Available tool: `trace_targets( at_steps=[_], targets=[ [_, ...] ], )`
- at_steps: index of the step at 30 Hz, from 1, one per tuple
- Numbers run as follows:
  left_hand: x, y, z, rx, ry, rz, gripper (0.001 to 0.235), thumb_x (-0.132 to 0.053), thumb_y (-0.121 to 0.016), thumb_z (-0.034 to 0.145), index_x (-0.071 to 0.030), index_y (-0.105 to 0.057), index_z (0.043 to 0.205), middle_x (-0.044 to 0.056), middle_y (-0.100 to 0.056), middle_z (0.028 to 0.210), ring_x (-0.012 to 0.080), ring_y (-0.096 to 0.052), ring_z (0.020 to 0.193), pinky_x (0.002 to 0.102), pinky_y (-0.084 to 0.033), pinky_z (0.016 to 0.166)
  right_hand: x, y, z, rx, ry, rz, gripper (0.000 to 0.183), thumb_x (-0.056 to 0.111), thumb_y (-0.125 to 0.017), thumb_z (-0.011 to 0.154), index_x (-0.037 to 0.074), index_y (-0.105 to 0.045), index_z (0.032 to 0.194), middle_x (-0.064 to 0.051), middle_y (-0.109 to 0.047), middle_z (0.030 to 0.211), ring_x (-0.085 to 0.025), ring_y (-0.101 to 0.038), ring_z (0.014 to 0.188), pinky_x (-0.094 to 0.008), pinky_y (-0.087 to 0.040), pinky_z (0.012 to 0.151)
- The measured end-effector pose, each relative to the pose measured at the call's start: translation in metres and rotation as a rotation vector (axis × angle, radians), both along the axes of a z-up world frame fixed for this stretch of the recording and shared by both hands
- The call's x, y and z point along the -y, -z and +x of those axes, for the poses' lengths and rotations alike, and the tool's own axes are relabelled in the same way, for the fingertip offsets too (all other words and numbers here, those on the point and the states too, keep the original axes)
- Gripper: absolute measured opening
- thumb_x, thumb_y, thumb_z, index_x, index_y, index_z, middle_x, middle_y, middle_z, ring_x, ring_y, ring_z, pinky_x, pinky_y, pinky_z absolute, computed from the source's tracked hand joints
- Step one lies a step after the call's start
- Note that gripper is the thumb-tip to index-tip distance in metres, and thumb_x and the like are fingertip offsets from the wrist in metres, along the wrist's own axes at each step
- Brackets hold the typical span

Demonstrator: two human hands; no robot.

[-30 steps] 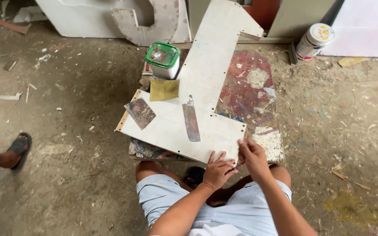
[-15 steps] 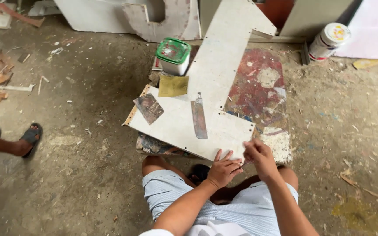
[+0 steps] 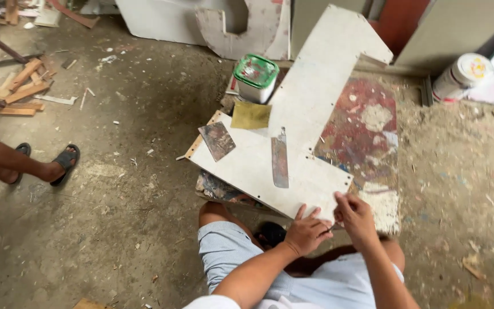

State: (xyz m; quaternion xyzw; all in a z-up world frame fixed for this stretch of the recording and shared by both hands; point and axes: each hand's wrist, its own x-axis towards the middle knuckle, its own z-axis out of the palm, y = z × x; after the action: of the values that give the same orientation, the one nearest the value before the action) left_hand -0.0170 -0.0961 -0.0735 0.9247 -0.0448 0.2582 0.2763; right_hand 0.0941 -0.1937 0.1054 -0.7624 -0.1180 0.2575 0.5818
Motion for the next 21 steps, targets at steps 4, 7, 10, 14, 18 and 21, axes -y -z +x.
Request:
trace_targets(
  at_steps=[4, 7, 10, 14, 18, 21],
  targets=[
    [-0.001, -0.001, 0.001, -0.097, -0.005, 0.023, 0.027, -0.039, -0.070, 0.097, -0.018, -0.073, 0.113, -0.003, -0.076, 0.120, 0.0404, -0.064, 0.132, 0.067, -0.030, 0.120, -0.011, -0.001, -0.055, 0.047, 0.476, 0.006, 0.047, 0.036, -0.058, 0.112, 0.012, -0.043, 0.074, -0.004, -0.050, 0.064, -0.013, -0.046, 0.059, -0.030, -0.038, 0.055],
    [-0.006, 0.007, -0.003, 0.007, 0.012, 0.081, 0.024, -0.040, -0.075, 0.094, -0.019, -0.073, 0.106, -0.004, -0.077, 0.121, 0.0374, -0.066, 0.132, 0.064, -0.032, 0.121, 0.000, 0.027, -0.056, 0.190, 0.384, 0.329, 0.059, 0.029, -0.048, 0.111, 0.018, -0.039, 0.055, 0.003, -0.035, 0.053, -0.011, -0.031, 0.051, -0.029, -0.029, 0.053],
    [-0.015, 0.006, -0.004, 0.029, 0.096, 0.093, 0.027, -0.036, -0.070, 0.099, -0.014, -0.069, 0.115, 0.000, -0.077, 0.114, 0.0386, -0.064, 0.135, 0.067, -0.032, 0.121, 0.012, 0.037, -0.017, 0.113, -0.326, 0.323, 0.055, 0.020, -0.058, 0.098, 0.017, -0.032, 0.050, 0.005, -0.029, 0.047, -0.011, -0.021, 0.044, -0.028, -0.020, 0.043],
    [-0.009, -0.008, -0.001, 0.051, 0.047, 0.097, 0.017, -0.029, -0.075, 0.099, -0.017, -0.071, 0.111, -0.007, -0.073, 0.113, 0.0357, -0.064, 0.132, 0.064, -0.033, 0.117, 0.004, 0.018, -0.010, -0.044, -0.078, 0.185, 0.049, 0.028, -0.059, 0.103, 0.015, -0.035, 0.063, 0.000, -0.033, 0.057, -0.012, -0.032, 0.054, -0.030, -0.029, 0.052],
    [-0.005, -0.004, -0.001, 0.002, 0.015, 0.121, 0.020, -0.032, -0.078, 0.095, -0.017, -0.074, 0.110, -0.008, -0.073, 0.119, 0.0356, -0.063, 0.131, 0.064, -0.028, 0.119, -0.015, -0.019, -0.060, 0.035, 0.475, -0.095, 0.040, 0.040, -0.049, 0.110, 0.010, -0.049, 0.085, -0.003, -0.047, 0.075, -0.015, -0.040, 0.064, -0.027, -0.038, 0.056],
    [-0.011, -0.003, -0.003, 0.002, 0.080, 0.134, 0.025, -0.033, -0.072, 0.099, -0.017, -0.068, 0.117, -0.004, -0.073, 0.121, 0.0379, -0.060, 0.135, 0.067, -0.028, 0.119, 0.000, 0.050, -0.064, 0.330, 0.218, 0.184, 0.056, 0.029, -0.049, 0.105, 0.016, -0.042, 0.050, 0.003, -0.043, 0.048, -0.011, -0.037, 0.044, -0.030, -0.042, 0.051]
  ],
)
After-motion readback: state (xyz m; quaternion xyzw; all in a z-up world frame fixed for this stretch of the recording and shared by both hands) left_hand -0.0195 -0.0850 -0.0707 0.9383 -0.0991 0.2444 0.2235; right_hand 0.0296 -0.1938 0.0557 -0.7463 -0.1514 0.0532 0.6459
